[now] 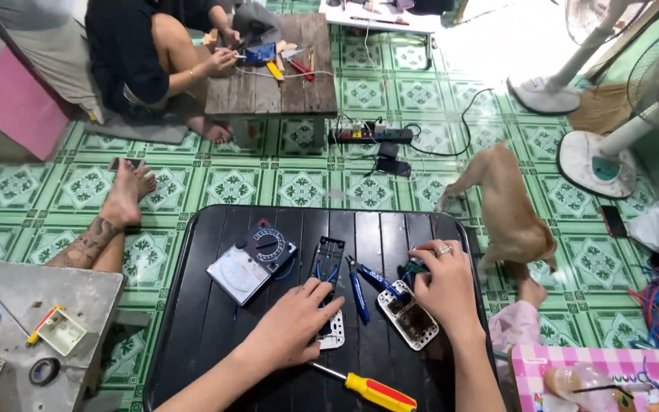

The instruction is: Wiring an electrical component by stripping wires and securing them into terminals using a screwdriver.

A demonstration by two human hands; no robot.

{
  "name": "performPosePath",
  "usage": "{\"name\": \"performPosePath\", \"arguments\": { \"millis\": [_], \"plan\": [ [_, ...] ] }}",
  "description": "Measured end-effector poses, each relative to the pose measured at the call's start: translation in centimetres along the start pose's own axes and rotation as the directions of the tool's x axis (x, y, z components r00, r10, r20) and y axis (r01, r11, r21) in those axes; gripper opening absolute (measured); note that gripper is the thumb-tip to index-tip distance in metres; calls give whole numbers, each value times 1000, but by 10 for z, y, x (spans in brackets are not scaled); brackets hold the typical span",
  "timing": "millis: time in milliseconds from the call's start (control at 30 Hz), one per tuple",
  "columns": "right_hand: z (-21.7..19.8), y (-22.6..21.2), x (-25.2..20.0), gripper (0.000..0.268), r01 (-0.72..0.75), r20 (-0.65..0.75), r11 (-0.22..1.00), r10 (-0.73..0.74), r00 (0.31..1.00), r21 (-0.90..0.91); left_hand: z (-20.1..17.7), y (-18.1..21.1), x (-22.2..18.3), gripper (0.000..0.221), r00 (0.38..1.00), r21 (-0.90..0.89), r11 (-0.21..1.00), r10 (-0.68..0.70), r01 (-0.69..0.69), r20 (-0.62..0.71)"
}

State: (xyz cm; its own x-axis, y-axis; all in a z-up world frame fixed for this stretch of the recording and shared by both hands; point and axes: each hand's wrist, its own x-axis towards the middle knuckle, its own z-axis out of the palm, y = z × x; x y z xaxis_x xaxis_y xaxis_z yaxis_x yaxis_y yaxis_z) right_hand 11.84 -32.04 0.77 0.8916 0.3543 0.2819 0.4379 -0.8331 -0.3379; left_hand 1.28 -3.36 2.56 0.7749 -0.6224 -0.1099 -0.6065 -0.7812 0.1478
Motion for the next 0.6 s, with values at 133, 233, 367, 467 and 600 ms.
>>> {"name": "performPosePath", "arguments": {
  "millis": [133, 233, 367, 467, 600],
  "plan": [
    [12, 8, 1, 28, -35, 63, 998, 38, 997, -59, 2, 6, 9, 93, 1000, 97, 995, -23, 25, -14],
    [24, 13, 1, 29, -32, 130, 986, 53, 990, -162, 3, 8, 13, 92, 999, 125, 991, -45, 43, 10],
    [39, 21, -1, 28, 15, 152, 979, 16, 988, -201, 2, 8, 13, 53, 999, 161, 987, 26, -22, -23],
    [41, 22, -1, 28, 30, 150, 979, 1, 989, -200, 11, 4, 13, 46, 999, 153, 987, 48, -44, -22],
    [29, 10, 1, 25, 119, -40, 992, -120, 992, -43, 18, 2, 14, 42, 996, 90, 992, 89, -88, -3]
  ]
}}
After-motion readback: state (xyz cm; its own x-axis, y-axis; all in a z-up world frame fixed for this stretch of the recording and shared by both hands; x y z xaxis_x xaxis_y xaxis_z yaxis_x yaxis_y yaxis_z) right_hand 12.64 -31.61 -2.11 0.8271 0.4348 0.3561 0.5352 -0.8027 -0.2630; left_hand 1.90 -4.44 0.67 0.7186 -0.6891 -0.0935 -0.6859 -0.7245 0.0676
